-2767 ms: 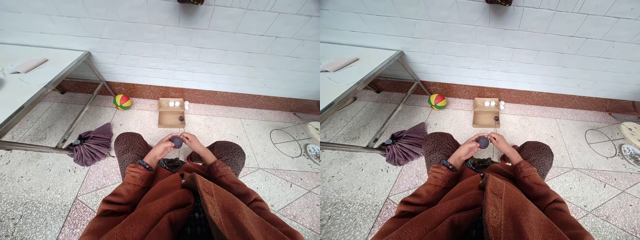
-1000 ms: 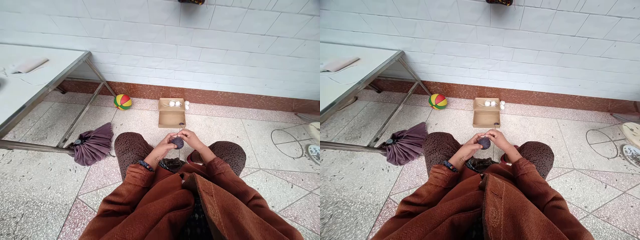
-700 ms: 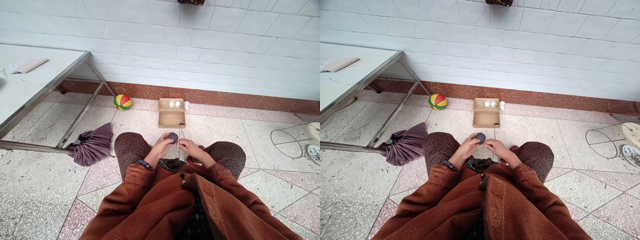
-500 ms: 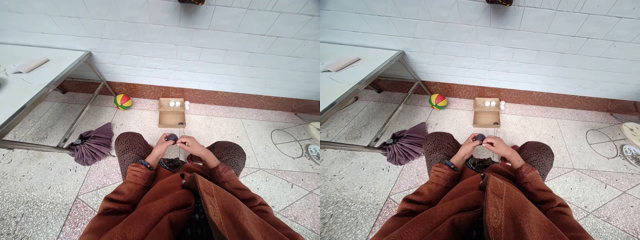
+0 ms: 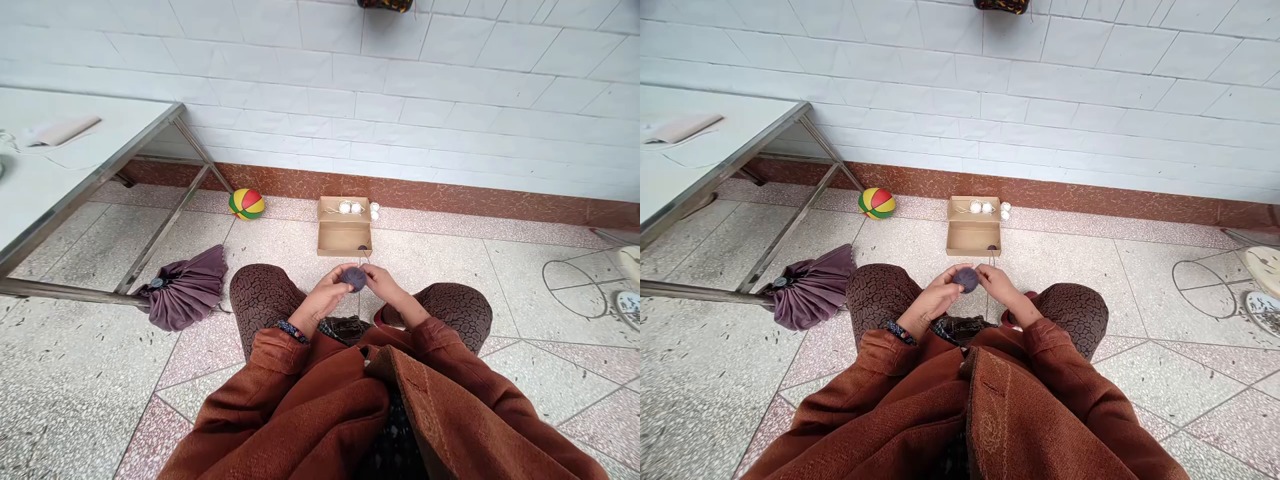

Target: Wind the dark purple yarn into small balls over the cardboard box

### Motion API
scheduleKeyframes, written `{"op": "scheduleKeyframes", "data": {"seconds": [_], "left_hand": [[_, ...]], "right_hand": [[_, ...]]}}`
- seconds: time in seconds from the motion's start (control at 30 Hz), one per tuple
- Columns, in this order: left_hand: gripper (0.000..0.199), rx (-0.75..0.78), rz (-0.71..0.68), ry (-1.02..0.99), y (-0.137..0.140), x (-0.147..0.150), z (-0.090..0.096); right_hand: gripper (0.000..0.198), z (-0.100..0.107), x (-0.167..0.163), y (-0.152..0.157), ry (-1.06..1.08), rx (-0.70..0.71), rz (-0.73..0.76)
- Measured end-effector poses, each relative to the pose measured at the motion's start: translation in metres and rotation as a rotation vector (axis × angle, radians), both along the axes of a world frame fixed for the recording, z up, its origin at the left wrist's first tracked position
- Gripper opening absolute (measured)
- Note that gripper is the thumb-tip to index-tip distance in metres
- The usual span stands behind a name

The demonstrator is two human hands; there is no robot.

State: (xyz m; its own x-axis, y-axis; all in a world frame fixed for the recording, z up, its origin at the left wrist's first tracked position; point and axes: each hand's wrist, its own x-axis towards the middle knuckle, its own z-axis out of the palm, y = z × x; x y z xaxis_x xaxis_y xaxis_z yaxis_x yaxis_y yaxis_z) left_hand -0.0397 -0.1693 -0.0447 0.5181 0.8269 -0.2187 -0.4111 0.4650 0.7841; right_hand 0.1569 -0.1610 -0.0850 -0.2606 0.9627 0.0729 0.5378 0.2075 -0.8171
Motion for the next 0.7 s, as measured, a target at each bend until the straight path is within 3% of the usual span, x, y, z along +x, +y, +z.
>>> {"op": "scheduleKeyframes", "data": {"seconds": [0.13,0.3,0.5,0.7], "left_hand": [[0.045,-0.121,0.157,-0.019,0.007,-0.001,-0.008],[0.044,-0.183,0.265,0.078,0.012,0.0,-0.02],[0.044,-0.029,0.189,0.256,0.007,0.001,-0.016],[0.062,0.103,-0.042,0.332,-0.001,0.003,-0.009]], "right_hand": [[0.023,-0.003,-0.001,-0.021,0.006,-0.031,0.097],[0.025,0.026,-0.003,-0.034,0.018,-0.001,0.248],[0.027,0.06,-0.002,-0.031,0.053,0.096,0.248],[0.026,0.061,0.003,-0.007,0.084,0.23,0.182]]}}
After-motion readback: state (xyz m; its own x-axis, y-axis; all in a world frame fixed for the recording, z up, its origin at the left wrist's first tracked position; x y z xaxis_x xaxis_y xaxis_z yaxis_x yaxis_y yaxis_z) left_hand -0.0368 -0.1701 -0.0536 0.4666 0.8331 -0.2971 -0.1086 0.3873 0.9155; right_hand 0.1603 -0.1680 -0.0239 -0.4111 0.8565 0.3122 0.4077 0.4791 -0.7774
